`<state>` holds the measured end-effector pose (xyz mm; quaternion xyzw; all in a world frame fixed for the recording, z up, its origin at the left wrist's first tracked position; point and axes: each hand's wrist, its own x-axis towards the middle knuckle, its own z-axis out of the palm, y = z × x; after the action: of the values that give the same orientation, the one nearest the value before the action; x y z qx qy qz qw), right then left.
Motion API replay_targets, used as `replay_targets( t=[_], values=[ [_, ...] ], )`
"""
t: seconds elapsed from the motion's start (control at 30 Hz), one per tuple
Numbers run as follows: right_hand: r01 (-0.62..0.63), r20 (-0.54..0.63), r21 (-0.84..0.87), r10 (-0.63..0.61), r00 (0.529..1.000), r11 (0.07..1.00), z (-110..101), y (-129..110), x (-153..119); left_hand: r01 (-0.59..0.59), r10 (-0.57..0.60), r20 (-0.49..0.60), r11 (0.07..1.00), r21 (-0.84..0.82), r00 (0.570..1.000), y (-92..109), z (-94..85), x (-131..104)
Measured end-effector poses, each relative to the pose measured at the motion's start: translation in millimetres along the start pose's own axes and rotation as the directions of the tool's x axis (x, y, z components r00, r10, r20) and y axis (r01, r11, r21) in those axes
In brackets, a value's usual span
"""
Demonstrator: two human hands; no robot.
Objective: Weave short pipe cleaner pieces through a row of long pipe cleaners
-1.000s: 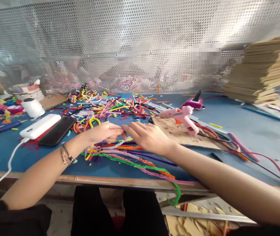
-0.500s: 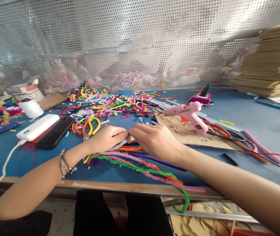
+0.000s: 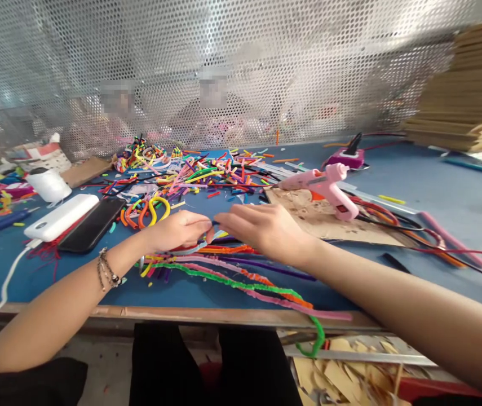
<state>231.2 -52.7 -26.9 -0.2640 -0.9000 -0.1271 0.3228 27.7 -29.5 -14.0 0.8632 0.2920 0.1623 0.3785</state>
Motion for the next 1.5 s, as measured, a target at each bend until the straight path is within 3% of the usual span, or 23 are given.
replay_targets(
  t=[0.1, 0.17, 0.23, 0.3, 0.37, 0.43, 0.5, 0.67, 0.77, 0.87, 1.03, 1.13, 1.27, 1.5],
  values=[
    [0.21, -0.068, -0.43, -0.264, 0.962, 0.878, -1.5, -4.1, -2.6, 0.053, -0.039, 0.098, 0.989, -0.136, 0.994, -4.3, 0.6, 0.1],
    [0.235, -0.097, -0.532, -0.334, 0.937, 0.813, -2.9, -7.8, -1.6, 0.075, -0.051, 0.133, 0.979, -0.188, 0.99, -3.6, 0.8, -0.2],
    [0.242, -0.09, -0.539, -0.342, 0.935, 0.806, -3.1, -11.3, 0.4, 0.085, -0.055, 0.142, 0.973, -0.212, 0.988, -2.2, 0.9, -0.3],
    [0.175, -0.054, -0.409, -0.215, 0.975, 0.896, -2.1, -14.0, 2.4, 0.082, -0.056, 0.124, 0.974, -0.213, 0.991, -1.8, 1.6, 0.3],
    [-0.026, 0.012, -0.135, 0.027, 1.0, 0.991, -0.7, -15.6, 3.4, 0.07, -0.054, 0.091, 0.979, -0.19, 0.994, -2.3, 2.8, 1.3],
    [-0.224, 0.084, 0.105, 0.216, 0.973, 0.969, 0.2, -16.3, 3.7, 0.056, -0.047, 0.061, 0.989, -0.14, 0.997, -2.1, 3.6, 1.8],
    [-0.304, 0.125, 0.219, 0.282, 0.951, 0.927, 0.3, -16.5, 4.0, 0.034, -0.032, 0.033, 0.998, -0.061, 0.999, 0.4, 3.3, 1.1],
    [-0.303, 0.22, 0.346, 0.237, 0.946, 0.888, 2.6, -16.0, 7.6, -0.064, 0.093, -0.136, 0.977, 0.204, 0.986, 11.8, -1.9, -4.0],
    [-0.284, 0.21, 0.332, 0.223, 0.952, 0.9, 6.4, -12.1, 8.7, -0.078, 0.143, -0.215, 0.955, 0.286, 0.966, 12.3, -3.4, -5.3],
    [-0.25, 0.163, 0.256, 0.213, 0.963, 0.934, 5.2, -4.7, 7.3, -0.079, 0.139, -0.197, 0.955, 0.287, 0.97, 8.4, -2.6, -3.8],
    [-0.185, 0.158, 0.135, 0.164, 0.974, 0.973, -8.3, -0.8, 7.8, -0.085, 0.092, -0.033, 0.982, 0.169, 0.995, 3.7, 0.1, 0.0],
    [-0.179, 0.173, 0.128, 0.156, 0.972, 0.975, -11.5, -5.0, 9.7, -0.081, 0.081, 0.007, 0.986, 0.149, 0.997, 2.6, 1.7, 0.9],
    [-0.211, 0.209, 0.22, 0.165, 0.964, 0.952, -6.1, -7.5, 9.2, -0.079, 0.091, -0.041, 0.972, 0.223, 0.995, 4.0, 3.1, -0.5],
    [-0.255, 0.295, 0.441, 0.129, 0.947, 0.86, 0.4, -11.7, 12.5, -0.119, 0.219, -0.173, 0.884, 0.453, 0.96, 20.8, -3.0, -8.1]
  ],
)
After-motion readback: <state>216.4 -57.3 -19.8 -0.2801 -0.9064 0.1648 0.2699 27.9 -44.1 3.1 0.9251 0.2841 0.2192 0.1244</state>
